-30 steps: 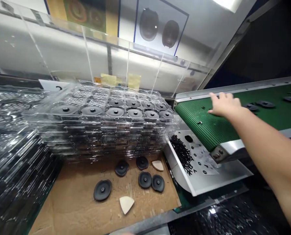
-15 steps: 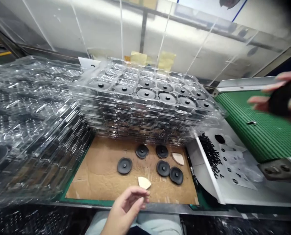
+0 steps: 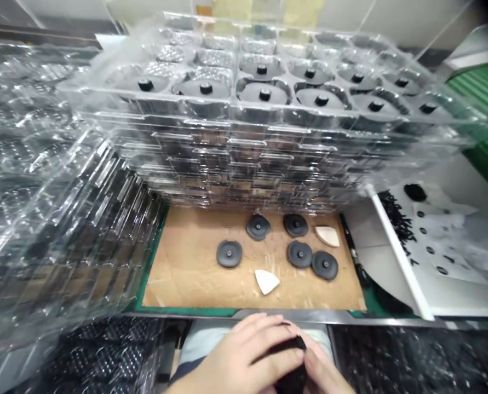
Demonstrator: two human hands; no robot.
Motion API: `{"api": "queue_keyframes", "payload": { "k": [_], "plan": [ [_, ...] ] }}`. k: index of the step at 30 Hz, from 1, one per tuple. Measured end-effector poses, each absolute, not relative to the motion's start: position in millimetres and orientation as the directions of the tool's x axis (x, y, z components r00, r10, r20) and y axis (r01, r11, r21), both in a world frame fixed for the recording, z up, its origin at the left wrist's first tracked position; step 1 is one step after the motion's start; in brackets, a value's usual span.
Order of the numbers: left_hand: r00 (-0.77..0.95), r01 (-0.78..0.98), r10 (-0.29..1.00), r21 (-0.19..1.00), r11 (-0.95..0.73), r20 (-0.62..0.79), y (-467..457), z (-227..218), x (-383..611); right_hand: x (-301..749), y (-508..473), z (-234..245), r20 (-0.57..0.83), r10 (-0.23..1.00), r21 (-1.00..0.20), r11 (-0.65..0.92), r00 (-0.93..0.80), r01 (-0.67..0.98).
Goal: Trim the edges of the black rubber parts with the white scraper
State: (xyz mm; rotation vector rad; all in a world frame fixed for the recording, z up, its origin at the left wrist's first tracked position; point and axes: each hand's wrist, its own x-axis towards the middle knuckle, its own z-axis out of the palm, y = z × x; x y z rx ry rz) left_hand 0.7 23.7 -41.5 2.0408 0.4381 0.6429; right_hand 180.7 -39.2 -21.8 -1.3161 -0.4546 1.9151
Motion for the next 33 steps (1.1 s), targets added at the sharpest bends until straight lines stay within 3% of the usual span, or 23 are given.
{"api": "queue_keyframes", "payload": {
  "k": [2, 6, 9, 10, 12, 14, 16, 22, 29, 31, 33],
  "plan": [
    [0.729, 0.034, 0.630, 0.906, -0.422, 0.267, 20.9, -44.0, -3.4, 172.8, -29.9, -19.9, -0.579, 0.792, -0.723, -0.608, -0.191, -0.327],
    [0.610, -0.039, 0.761, 0.968, -0.250, 0.221, 15.4, -44.4, -7.3, 166.2, -15.2, -23.6, -0.429, 0.854, -0.891, -0.453, -0.295, -0.014],
    [0.407, -0.069, 0.907, 0.986, 0.151, -0.110, 14.4, -42.0, -10.5, 169.7, -6.8, -38.8, -0.347, 0.921, -0.913, -0.288, -0.176, 0.290],
    [0.324, -0.166, 0.907, 0.927, 0.335, -0.270, 15.3, -41.1, -12.0, 171.5, -3.8, -46.8, -0.304, 0.951, -0.872, -0.252, -0.061, 0.420],
    [0.274, -0.433, 0.804, 0.679, 0.593, -0.528, 18.8, -39.3, -15.8, 174.0, 2.1, -65.7, -0.181, 0.973, -0.740, -0.233, 0.146, 0.631],
    [0.316, -0.610, 0.716, 0.445, 0.656, -0.622, 23.2, -37.2, -20.5, 173.4, 5.4, -85.3, -0.084, 0.970, -0.648, -0.228, 0.229, 0.727],
    [0.323, -0.677, 0.697, 0.359, 0.643, -0.640, 26.2, -35.5, -25.2, 169.4, 4.9, -101.1, -0.052, 0.977, -0.643, -0.192, 0.208, 0.741],
    [0.285, -0.740, 0.739, 0.350, 0.575, -0.611, 24.7, -38.7, -32.7, 160.9, 9.0, -105.3, 0.018, 1.000, -0.658, 0.014, -0.003, 0.753],
    [0.298, -0.705, 0.780, 0.424, 0.569, -0.551, 25.5, -30.1, -28.5, 137.8, 37.4, -11.3, 0.101, 0.990, -0.718, 0.142, -0.101, 0.681],
    [0.321, -0.678, 0.791, 0.457, 0.576, -0.520, 26.1, -23.4, -27.0, 120.5, 34.3, 16.1, 0.256, 0.946, -0.731, 0.323, -0.197, 0.601],
    [0.326, -0.661, 0.797, 0.480, 0.576, -0.508, 26.0, -17.8, -26.6, 106.6, 30.9, 32.7, 0.290, 0.905, -0.730, 0.420, -0.312, 0.539]
  ]
}}
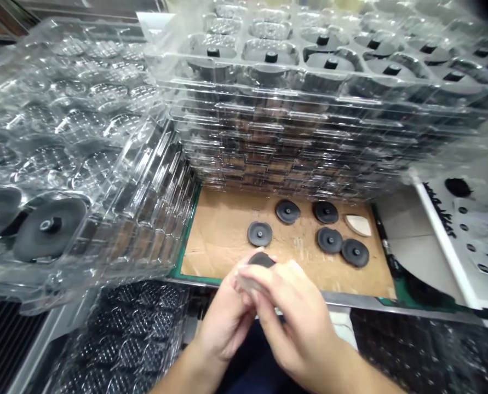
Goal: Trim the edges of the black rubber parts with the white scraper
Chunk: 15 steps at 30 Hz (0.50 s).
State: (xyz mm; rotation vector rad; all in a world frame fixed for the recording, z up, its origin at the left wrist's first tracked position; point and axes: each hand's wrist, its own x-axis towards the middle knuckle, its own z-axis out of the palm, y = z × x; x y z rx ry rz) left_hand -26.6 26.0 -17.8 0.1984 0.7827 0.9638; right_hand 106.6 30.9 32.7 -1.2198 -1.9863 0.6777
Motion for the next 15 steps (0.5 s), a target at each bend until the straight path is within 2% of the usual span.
{"api": "queue_keyframes", "payload": {
  "k": [3, 4, 6, 8, 12, 15],
  "plan": [
    [0.296, -0.644, 0.786, 0.495, 0.584, -0.543, 24.8, -12.5, -26.0, 97.4, 32.4, 38.8, 0.163, 0.883, -0.742, 0.404, -0.441, 0.534],
    [0.297, -0.636, 0.779, 0.495, 0.593, -0.551, 24.3, -11.4, -25.4, 96.6, 34.0, 37.9, 0.179, 0.888, -0.724, 0.410, -0.424, 0.554],
    [0.322, -0.618, 0.770, 0.494, 0.612, -0.551, 23.8, -9.5, -24.6, 97.0, 35.2, 35.6, 0.299, 0.895, -0.672, 0.444, -0.330, 0.593],
    [0.331, -0.627, 0.782, 0.496, 0.601, -0.529, 24.1, -7.8, -25.1, 99.8, 31.4, 35.1, 0.383, 0.877, -0.670, 0.481, -0.291, 0.566],
    [0.325, -0.641, 0.794, 0.497, 0.584, -0.514, 25.4, -3.7, -24.6, 108.4, 20.1, 40.1, 0.271, 0.869, -0.761, 0.456, -0.414, 0.461],
    [0.340, -0.585, 0.766, 0.515, 0.627, -0.546, 25.1, -0.4, -17.9, 109.9, 21.2, 44.2, 0.312, 0.901, -0.709, 0.432, -0.302, 0.557]
  ]
}}
